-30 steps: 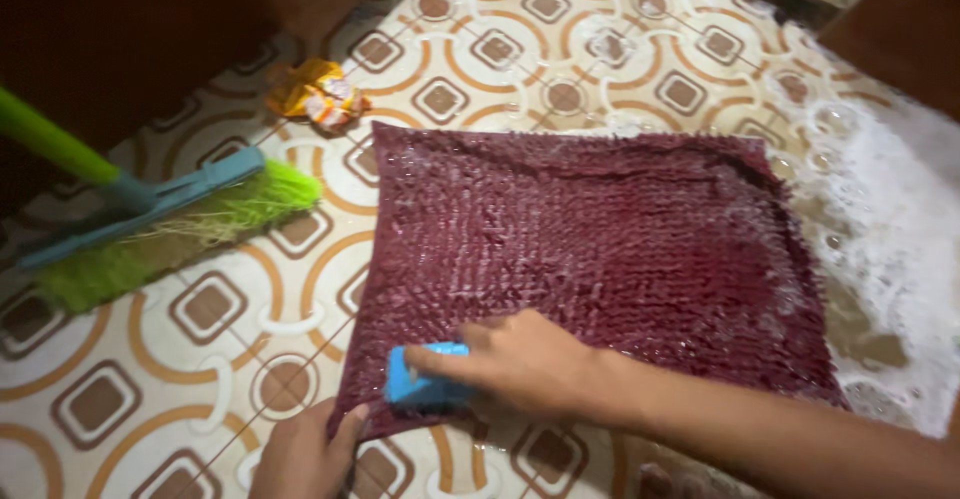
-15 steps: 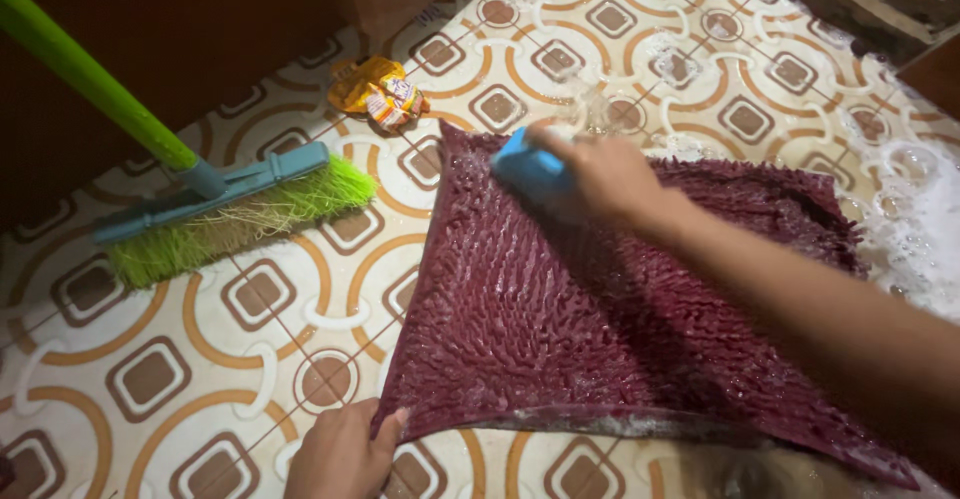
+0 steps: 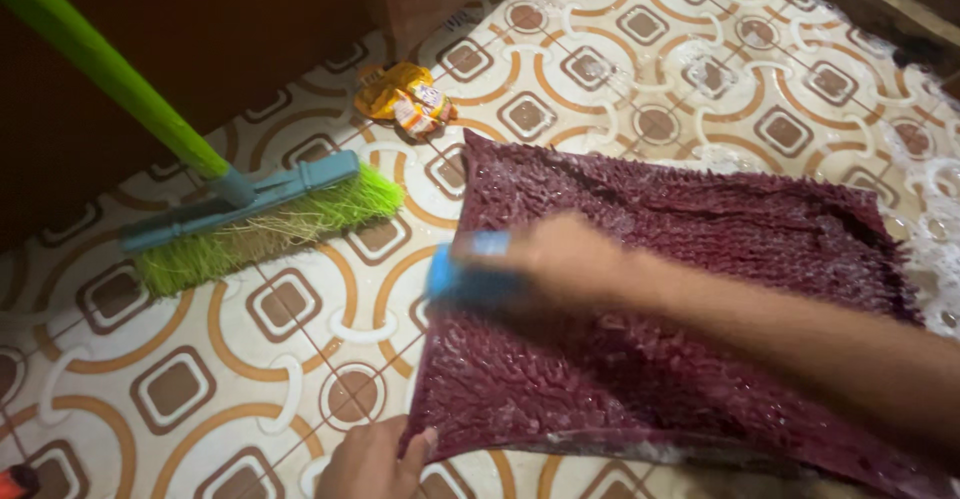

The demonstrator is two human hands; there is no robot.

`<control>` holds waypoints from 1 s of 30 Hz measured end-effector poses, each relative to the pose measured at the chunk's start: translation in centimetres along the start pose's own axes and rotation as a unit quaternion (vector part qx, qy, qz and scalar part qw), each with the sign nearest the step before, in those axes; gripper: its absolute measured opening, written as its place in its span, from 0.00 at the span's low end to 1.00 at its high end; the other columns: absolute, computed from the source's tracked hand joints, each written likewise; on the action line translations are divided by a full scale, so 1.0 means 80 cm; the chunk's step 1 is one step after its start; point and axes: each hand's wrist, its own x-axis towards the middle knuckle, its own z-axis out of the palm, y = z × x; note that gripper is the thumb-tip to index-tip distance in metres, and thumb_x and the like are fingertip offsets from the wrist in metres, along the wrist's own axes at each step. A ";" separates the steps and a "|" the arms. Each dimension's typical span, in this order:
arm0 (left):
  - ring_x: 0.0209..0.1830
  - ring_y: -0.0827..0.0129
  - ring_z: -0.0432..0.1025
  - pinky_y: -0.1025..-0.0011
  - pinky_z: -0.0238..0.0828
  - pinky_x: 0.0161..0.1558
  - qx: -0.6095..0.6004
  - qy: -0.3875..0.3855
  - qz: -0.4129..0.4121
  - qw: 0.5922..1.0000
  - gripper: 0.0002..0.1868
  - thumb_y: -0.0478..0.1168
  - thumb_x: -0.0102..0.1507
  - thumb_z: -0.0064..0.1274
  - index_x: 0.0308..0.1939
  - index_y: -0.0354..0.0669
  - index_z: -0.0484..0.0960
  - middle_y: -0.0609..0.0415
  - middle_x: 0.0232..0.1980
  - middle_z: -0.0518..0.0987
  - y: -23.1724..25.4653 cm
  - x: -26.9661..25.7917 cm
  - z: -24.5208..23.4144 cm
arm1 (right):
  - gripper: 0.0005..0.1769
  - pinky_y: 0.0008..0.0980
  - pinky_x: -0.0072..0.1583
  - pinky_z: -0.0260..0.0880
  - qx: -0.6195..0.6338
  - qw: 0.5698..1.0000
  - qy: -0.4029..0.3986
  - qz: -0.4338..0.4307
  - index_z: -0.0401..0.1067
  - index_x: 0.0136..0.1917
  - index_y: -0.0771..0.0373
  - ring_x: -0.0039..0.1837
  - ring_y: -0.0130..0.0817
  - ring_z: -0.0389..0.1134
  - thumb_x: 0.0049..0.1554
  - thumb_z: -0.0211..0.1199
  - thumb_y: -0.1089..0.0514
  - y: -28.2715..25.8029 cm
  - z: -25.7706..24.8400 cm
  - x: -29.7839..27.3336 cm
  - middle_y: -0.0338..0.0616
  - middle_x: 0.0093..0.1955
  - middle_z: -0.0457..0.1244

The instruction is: The person scrubs a small rug on the floor using a brush and soapy water. They then rinse the rug with water from a hose.

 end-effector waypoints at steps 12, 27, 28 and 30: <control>0.41 0.47 0.81 0.49 0.75 0.49 -0.011 -0.023 -0.009 1.000 0.18 0.56 0.60 0.56 0.44 0.50 0.87 0.39 0.32 0.84 -0.008 0.008 0.003 | 0.39 0.46 0.47 0.78 0.028 0.980 0.051 0.191 0.64 0.69 0.42 0.43 0.46 0.75 0.46 0.74 0.53 0.026 -0.034 0.014 0.46 0.46 0.73; 0.40 0.51 0.84 0.54 0.77 0.48 -0.013 -0.023 0.000 1.000 0.17 0.54 0.60 0.56 0.45 0.52 0.89 0.41 0.31 0.86 -0.022 0.021 0.015 | 0.38 0.45 0.46 0.79 -0.012 0.916 -0.016 0.401 0.61 0.73 0.39 0.49 0.43 0.73 0.53 0.72 0.53 0.100 -0.071 -0.036 0.51 0.56 0.69; 0.39 0.51 0.84 0.54 0.78 0.48 -0.008 -0.020 0.007 1.000 0.17 0.54 0.60 0.56 0.44 0.52 0.89 0.41 0.31 0.85 -0.025 0.022 0.016 | 0.38 0.45 0.47 0.77 -0.017 0.919 0.039 0.392 0.61 0.74 0.42 0.48 0.45 0.73 0.54 0.72 0.54 0.113 -0.078 -0.045 0.54 0.55 0.69; 0.37 0.51 0.84 0.54 0.78 0.46 -0.001 -0.016 0.023 1.000 0.17 0.55 0.60 0.55 0.43 0.52 0.88 0.41 0.30 0.85 -0.032 0.023 0.022 | 0.38 0.47 0.47 0.75 -0.083 0.907 0.050 0.410 0.62 0.72 0.45 0.48 0.49 0.72 0.52 0.75 0.52 0.122 -0.087 -0.056 0.56 0.50 0.70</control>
